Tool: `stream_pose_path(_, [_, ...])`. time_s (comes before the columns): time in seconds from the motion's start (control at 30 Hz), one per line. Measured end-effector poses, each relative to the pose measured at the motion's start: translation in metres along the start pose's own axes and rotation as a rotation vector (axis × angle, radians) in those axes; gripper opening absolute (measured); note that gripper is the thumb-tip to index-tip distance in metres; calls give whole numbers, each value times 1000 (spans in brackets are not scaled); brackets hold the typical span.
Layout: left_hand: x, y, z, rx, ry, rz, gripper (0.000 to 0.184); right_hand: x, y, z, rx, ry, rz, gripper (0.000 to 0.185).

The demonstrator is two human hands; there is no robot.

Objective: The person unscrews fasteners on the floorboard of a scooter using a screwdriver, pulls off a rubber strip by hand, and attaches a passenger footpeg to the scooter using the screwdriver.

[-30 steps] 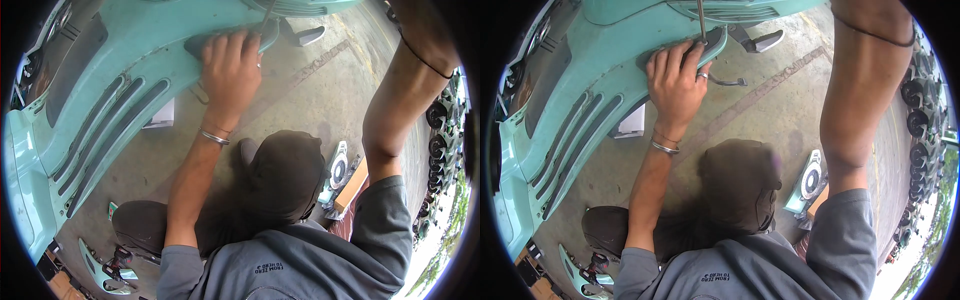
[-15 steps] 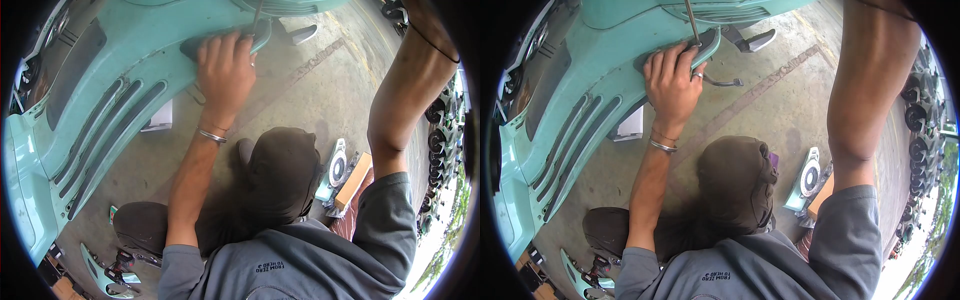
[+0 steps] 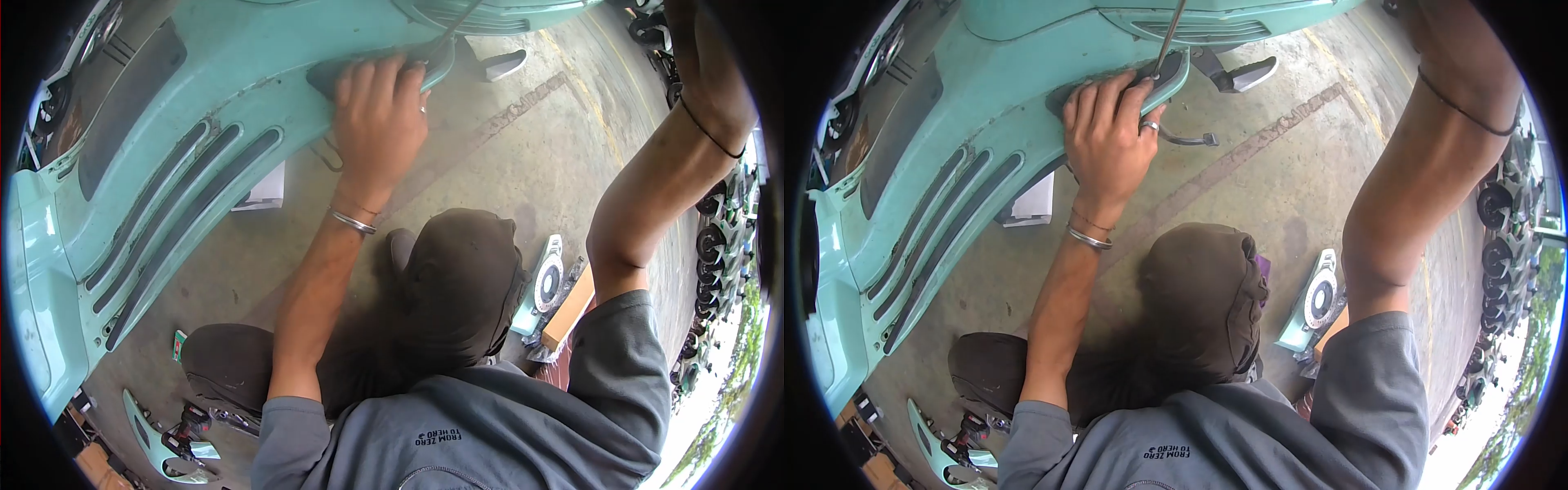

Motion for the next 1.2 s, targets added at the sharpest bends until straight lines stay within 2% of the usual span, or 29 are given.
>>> stream_pose_path(0.33, [2,2,-1,7,-3,22,33,-4,15,-7,-13,-28,93,42])
stream_pose_path(0.73, [-2,7,-16,-163,136,107,40,-22,34,-4,-43,-40,226,43])
stream_pose_path(0.9, [-12,7,-27,-250,150,134,32,-31,38,-2,-53,-36,267,44])
stream_pose_path(0.97, [-15,4,-28,-277,135,235,25,-35,40,0,-66,-28,285,44])
stream_pose_path(1.2, [-27,0,-33,-318,189,403,26,-44,40,6,-100,-28,339,44])
Point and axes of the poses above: each hand's wrist, its own z-axis away from the middle knuckle, its own y-axis out of the back of the hand, x = y × z, the point moved 8 cm from there along -z, towards the middle knuckle, and after that the axes turned 9 degrees about -x, right-handed, at the moved point
